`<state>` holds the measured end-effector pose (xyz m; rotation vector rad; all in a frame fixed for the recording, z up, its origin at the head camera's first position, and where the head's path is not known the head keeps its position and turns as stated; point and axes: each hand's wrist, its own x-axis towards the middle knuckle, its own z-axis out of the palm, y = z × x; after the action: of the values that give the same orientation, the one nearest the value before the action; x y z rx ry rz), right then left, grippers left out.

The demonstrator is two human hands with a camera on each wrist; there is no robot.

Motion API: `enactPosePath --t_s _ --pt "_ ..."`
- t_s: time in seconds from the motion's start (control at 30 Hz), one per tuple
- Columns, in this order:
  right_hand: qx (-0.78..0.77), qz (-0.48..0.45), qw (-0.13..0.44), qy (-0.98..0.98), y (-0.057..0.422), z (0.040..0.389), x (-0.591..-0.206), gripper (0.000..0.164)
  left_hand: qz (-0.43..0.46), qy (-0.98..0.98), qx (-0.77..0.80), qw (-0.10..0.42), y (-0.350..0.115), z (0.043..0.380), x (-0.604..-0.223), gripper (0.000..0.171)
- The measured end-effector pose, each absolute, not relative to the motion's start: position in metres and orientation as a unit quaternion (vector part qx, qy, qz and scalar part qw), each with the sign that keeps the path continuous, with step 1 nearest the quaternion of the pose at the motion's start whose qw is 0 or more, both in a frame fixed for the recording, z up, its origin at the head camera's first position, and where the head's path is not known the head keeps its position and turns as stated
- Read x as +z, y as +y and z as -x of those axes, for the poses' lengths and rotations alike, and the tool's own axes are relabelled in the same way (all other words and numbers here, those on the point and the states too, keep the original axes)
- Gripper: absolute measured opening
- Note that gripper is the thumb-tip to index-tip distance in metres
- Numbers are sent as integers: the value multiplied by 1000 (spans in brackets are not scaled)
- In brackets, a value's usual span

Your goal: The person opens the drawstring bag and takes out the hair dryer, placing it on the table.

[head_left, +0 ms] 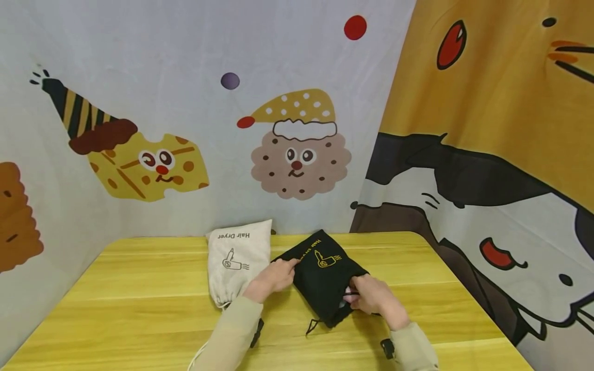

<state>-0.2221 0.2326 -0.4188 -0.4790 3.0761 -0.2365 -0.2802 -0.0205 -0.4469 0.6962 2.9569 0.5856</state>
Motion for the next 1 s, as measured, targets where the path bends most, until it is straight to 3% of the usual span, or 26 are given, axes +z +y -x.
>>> enactPosePath --t_s 0.47,1.0 --pt "-79 146 42 985 235 222 -411 28 -229 960 162 3 -20 281 -453 39" --pt "-80 173 25 981 245 217 -409 33 -235 962 139 -10 -20 277 -453 37"
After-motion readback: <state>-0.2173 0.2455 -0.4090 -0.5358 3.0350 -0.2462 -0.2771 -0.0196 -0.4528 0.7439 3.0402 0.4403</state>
